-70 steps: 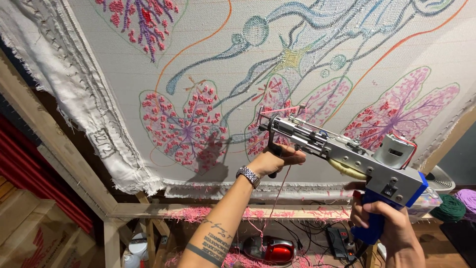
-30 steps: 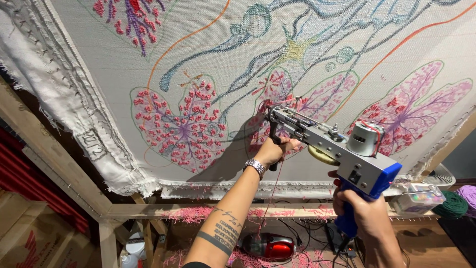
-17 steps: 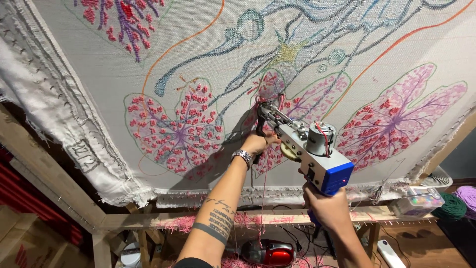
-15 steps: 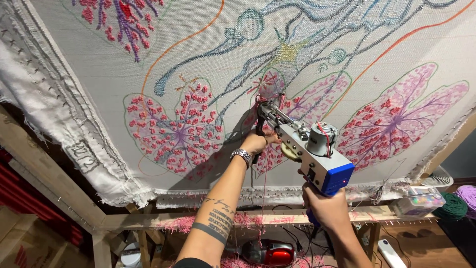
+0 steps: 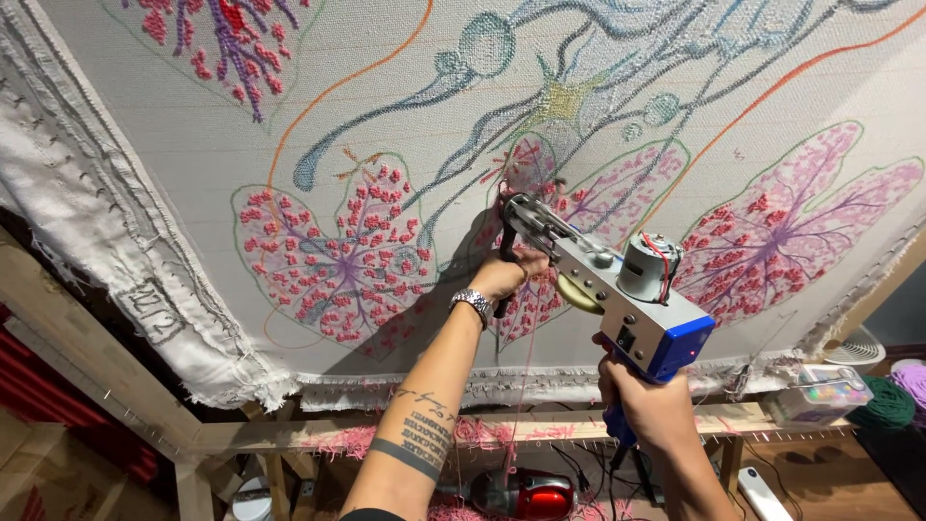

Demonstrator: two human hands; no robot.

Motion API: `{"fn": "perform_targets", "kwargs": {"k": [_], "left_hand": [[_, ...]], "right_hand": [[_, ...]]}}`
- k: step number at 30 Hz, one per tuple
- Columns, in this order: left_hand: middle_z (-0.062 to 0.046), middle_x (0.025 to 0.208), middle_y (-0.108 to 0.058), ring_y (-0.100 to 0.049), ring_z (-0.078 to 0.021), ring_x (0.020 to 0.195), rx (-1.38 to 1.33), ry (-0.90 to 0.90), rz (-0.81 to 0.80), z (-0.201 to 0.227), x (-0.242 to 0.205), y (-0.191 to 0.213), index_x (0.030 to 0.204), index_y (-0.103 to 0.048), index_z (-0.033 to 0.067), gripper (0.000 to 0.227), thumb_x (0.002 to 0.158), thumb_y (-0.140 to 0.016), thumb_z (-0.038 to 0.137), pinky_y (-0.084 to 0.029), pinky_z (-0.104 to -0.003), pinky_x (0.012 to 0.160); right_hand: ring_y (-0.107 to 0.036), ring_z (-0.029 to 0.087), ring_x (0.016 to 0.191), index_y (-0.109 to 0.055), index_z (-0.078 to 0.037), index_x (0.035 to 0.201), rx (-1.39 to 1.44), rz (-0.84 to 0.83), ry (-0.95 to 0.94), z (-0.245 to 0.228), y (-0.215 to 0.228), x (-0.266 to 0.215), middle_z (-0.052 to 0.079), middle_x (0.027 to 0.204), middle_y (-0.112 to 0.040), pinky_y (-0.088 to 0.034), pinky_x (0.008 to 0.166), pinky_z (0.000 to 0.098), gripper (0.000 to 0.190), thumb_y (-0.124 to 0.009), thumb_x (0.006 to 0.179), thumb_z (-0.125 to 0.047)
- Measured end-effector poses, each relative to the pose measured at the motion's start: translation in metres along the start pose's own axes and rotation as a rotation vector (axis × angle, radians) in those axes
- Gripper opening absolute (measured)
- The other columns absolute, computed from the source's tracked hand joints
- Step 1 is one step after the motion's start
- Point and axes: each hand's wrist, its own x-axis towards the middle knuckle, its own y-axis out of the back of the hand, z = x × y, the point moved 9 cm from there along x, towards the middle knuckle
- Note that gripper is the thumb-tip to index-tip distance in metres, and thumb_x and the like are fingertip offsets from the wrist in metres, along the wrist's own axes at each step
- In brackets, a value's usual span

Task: Using a tufting gun to create a patterned rug on a frame.

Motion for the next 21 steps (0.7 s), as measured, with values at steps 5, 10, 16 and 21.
{"fn": "perform_targets", "kwargs": {"k": [5,10,16,21], "left_hand": [[-0.003,0.113,-0.077,-0.069,-0.014,0.101,-0.077,-0.025,-0.006,0.012,-0.006,0.001,0.118,-0.076,0.0048,0.045,0.087,-0.08,0.037,-0.052,-0.031,0.091],[-0.006,0.124,-0.073,-0.067,-0.0135,0.108,-0.087,0.023,0.045,0.027,-0.029,0.002,0.129,-0.068,0.0018,0.06,0.084,-0.083,0.038,-0.05,-0.029,0.092],[-0.01,0.123,-0.075,-0.06,-0.0034,0.085,-0.321,0.011,-0.168,0.06,-0.07,-0.033,0.13,-0.064,0.0026,0.049,0.091,-0.076,0.031,-0.038,-0.024,0.057],[-0.005,0.11,-0.078,-0.041,-0.0004,0.056,-0.529,-0.07,-0.344,0.092,-0.119,-0.059,0.125,-0.072,0.0077,0.03,0.103,-0.06,0.025,-0.033,-0.021,0.05]], "right_hand": [[-0.055,0.017,0.046,-0.066,0.004,0.098,0.0,-0.065,-0.009,-0.03,-0.018,-0.012,0.009,0.064,-0.061,-0.044,0.04,0.0324,0.014,-0.066,0.087,-0.005],[-0.056,0.017,0.048,-0.067,0.004,0.105,-0.033,-0.068,-0.005,-0.034,-0.001,-0.013,0.009,0.067,-0.062,-0.045,0.042,0.0328,0.02,-0.065,0.086,-0.003],[-0.053,0.017,0.051,-0.063,0.007,0.112,0.149,-0.23,0.062,-0.064,0.028,-0.007,0.008,0.069,-0.059,-0.045,0.045,0.0311,0.034,-0.065,0.079,-0.001],[-0.048,0.018,0.047,-0.066,0.009,0.115,0.153,-0.189,-0.052,-0.079,0.057,-0.022,0.01,0.067,-0.057,-0.041,0.044,0.0325,0.047,-0.057,0.07,-0.001]]}}
